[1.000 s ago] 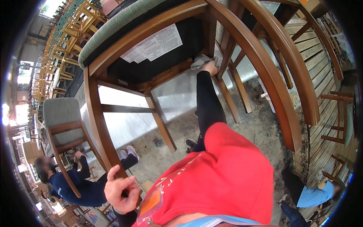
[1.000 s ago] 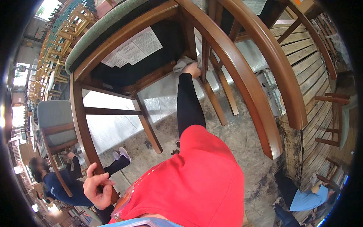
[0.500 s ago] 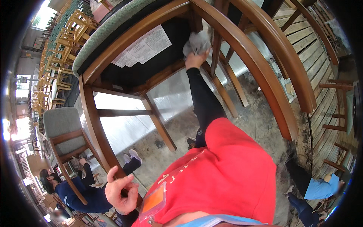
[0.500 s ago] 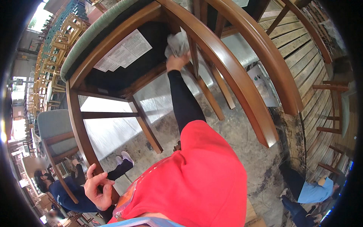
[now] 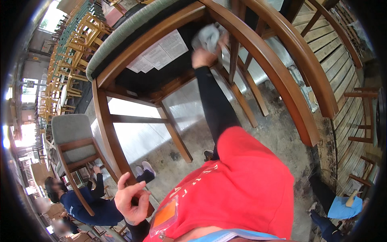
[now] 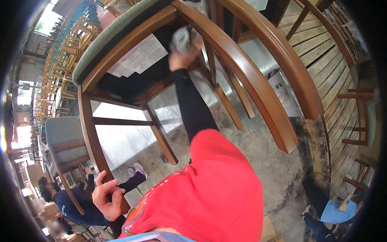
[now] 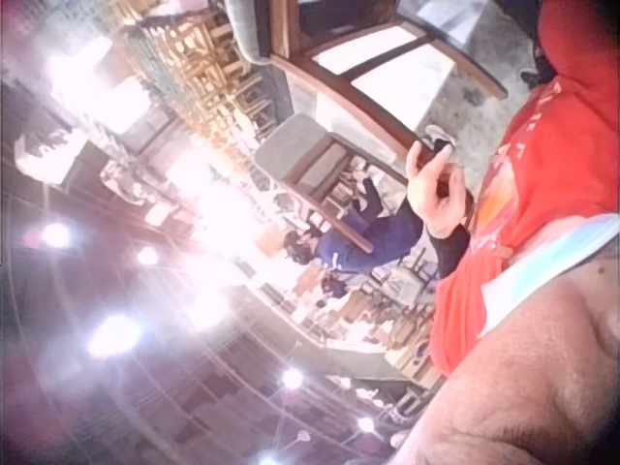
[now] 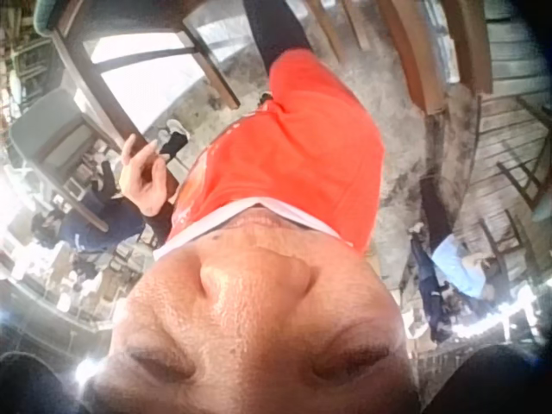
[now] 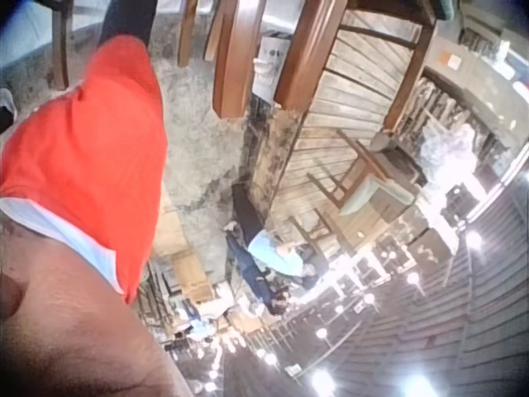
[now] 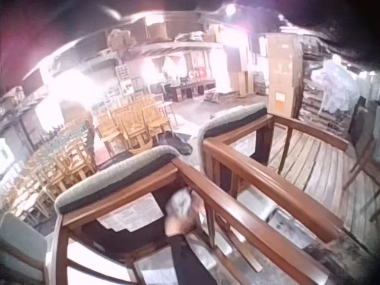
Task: The person wipes the underside of a wooden chair with a cloth, then lifts and repositions it. This sequence repeats several times as the person cleans multiple chairs in a workshop.
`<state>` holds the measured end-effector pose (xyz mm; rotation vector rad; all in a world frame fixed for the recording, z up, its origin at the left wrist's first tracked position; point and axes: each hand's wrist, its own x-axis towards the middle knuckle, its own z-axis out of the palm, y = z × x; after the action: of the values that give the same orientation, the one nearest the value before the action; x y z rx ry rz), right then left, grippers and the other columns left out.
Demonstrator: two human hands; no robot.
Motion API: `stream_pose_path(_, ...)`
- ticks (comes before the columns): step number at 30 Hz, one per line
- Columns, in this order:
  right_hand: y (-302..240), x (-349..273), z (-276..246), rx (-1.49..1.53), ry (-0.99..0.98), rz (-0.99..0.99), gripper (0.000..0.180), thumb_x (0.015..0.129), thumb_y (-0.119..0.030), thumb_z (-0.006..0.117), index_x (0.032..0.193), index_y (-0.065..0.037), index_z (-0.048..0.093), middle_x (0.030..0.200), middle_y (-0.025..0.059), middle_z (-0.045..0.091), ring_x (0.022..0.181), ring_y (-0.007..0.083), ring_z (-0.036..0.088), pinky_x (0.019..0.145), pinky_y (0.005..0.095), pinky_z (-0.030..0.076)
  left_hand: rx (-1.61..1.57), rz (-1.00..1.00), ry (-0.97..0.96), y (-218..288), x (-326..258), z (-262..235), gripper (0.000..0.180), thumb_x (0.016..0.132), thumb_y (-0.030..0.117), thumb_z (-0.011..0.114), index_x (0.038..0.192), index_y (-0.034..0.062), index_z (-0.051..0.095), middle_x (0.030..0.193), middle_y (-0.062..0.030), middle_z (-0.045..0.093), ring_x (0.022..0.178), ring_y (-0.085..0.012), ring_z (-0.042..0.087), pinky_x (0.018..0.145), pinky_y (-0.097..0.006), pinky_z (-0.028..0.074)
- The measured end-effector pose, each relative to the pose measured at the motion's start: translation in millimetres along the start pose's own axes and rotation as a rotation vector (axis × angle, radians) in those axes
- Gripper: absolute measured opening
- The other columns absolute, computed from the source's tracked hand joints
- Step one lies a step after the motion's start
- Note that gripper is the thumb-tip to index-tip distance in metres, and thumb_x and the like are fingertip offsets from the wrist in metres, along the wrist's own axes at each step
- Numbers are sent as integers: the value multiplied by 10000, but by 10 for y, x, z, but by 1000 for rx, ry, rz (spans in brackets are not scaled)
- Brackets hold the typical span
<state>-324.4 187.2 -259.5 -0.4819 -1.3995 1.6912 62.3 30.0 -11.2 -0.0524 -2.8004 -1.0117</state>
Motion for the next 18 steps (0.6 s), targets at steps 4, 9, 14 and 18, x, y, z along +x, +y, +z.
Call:
stream_pose_path(4, 990, -19, -785, 230, 116, 605, 394, 933, -94, 499, 1303, 11, 586, 1310, 132, 619, 1170, 247, 606, 1021, 386, 481, -8, 57, -37, 39, 49, -66, 218, 735, 19, 643, 941, 18, 715, 545, -17, 613, 542, -142, 632, 1087, -481, 410)
stream_pose_path(9, 784, 221, -341, 176, 347, 824, 340, 985, -190, 541, 1207, 55, 621, 1237, 140, 664, 1064, 264, 639, 959, 399, 486, -46, 51, -1, -7, 34, -10, 250, 687, -15, 629, 913, 34, 723, 554, 1, 612, 521, -142, 599, 1073, -470, 425)
stream_pose_path(14, -183, 135, 190, 187, 80, 312, 398, 987, -160, 593, 1269, 107, 505, 1275, 238, 605, 1137, 296, 598, 1005, 416, 444, -6, 56, -2, 12, 44, -9, 255, 694, -14, 642, 930, 29, 727, 552, 6, 577, 527, -142, 589, 1063, -469, 438)
stream_pose_path(18, -1050, 54, 692, 291, 273, -43, 386, 998, -198, 607, 1201, 119, 524, 1217, 250, 606, 1149, 343, 565, 1070, 417, 368, -28, 42, 1, -8, 38, -30, 253, 706, -9, 656, 947, 23, 729, 557, 4, 578, 540, -148, 596, 1066, -465, 437)
